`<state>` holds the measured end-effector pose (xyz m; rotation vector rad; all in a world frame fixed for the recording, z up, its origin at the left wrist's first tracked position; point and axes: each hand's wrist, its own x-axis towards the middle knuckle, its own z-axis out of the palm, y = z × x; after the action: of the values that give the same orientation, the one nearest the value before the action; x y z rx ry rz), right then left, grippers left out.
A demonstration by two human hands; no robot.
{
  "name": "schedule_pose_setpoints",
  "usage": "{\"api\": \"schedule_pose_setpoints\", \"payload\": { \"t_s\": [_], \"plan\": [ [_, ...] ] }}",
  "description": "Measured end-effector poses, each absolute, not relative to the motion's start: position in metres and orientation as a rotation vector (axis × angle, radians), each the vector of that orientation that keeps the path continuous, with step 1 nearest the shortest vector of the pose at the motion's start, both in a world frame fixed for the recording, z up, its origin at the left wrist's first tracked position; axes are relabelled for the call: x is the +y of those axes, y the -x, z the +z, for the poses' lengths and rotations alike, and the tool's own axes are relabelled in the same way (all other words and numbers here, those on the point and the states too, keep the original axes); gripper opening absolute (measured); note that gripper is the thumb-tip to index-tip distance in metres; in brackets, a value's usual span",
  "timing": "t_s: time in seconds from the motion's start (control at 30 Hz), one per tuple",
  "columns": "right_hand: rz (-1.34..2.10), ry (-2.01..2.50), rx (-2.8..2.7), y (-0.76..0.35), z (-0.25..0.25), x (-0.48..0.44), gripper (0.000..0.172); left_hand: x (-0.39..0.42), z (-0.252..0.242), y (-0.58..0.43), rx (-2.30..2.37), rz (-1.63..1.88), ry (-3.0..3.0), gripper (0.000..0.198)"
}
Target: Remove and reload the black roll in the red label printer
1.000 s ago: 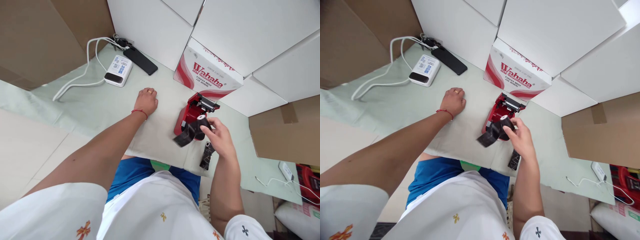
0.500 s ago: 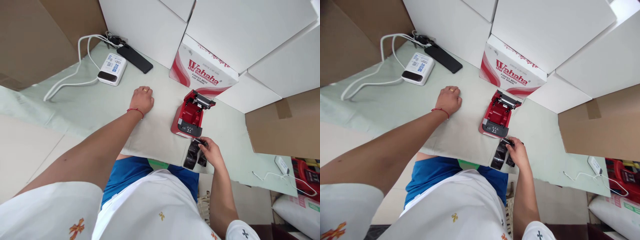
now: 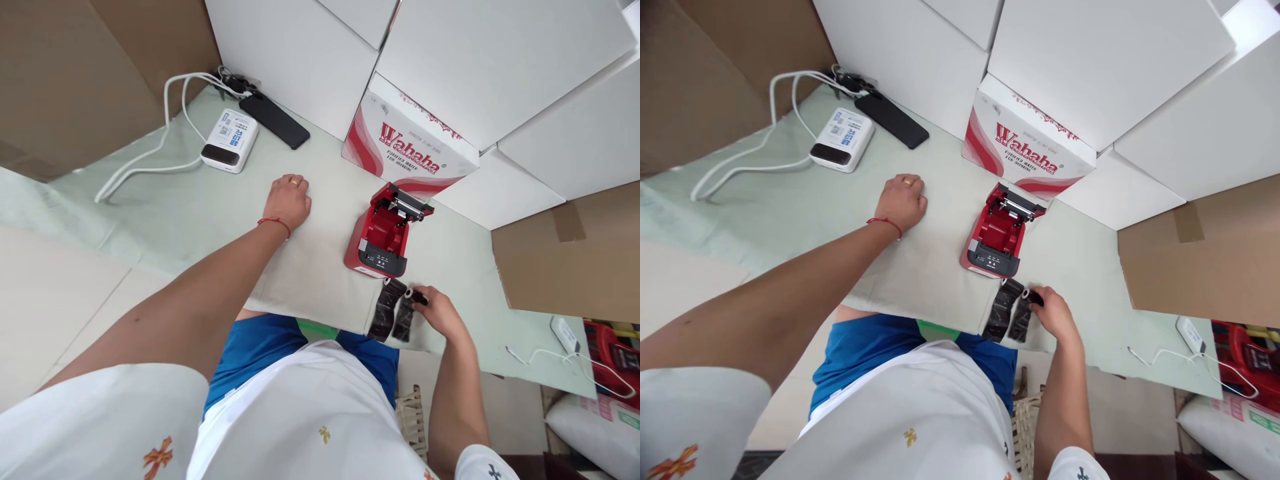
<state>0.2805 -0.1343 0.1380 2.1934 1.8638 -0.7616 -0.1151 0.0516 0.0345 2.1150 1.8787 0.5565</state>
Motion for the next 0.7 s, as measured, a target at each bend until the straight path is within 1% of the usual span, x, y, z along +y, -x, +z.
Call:
{"api": "schedule_pose_setpoints", "payload": {
  "t_s": [0.07,0.13,0.23,0.3,0.4,0.47,0.6,0.7],
  "plan": [
    [-1.133,-1.994,1.931,-0.28,0.172,-0.137,0.034,0.052,0.035,0.115,1.885,0.551,-2.117,0.053],
    [-1.347,-1.807,2.026,-0.278,0.211,-0.137,0.035,0.052,0.035,0.115,1.893,0.545,-2.127,0.053],
    [-1.457,-1.601,2.159,-0.269,0.253,-0.126,0.04,0.052,0.034,0.115,1.9,0.537,-2.139,0.052],
    [-1.434,-1.642,2.24,-0.256,0.258,-0.111,0.042,0.052,0.033,0.115,1.899,0.543,-2.137,0.053],
    [-1.247,-1.957,2.291,-0.228,0.237,-0.083,0.05,0.052,0.032,0.115,1.888,0.568,-2.119,0.055],
    [-1.009,-2.135,2.275,-0.205,0.216,-0.065,0.052,0.052,0.031,0.115,1.879,0.585,-2.106,0.057],
    [-0.428,-2.127,2.25,-0.163,0.19,-0.037,0.05,0.053,0.029,0.116,1.873,0.591,-2.101,0.058],
    [-0.237,-2.061,2.075,-0.145,0.185,-0.024,0.051,0.053,0.03,0.116,1.876,0.579,-2.104,0.057]
  ]
}}
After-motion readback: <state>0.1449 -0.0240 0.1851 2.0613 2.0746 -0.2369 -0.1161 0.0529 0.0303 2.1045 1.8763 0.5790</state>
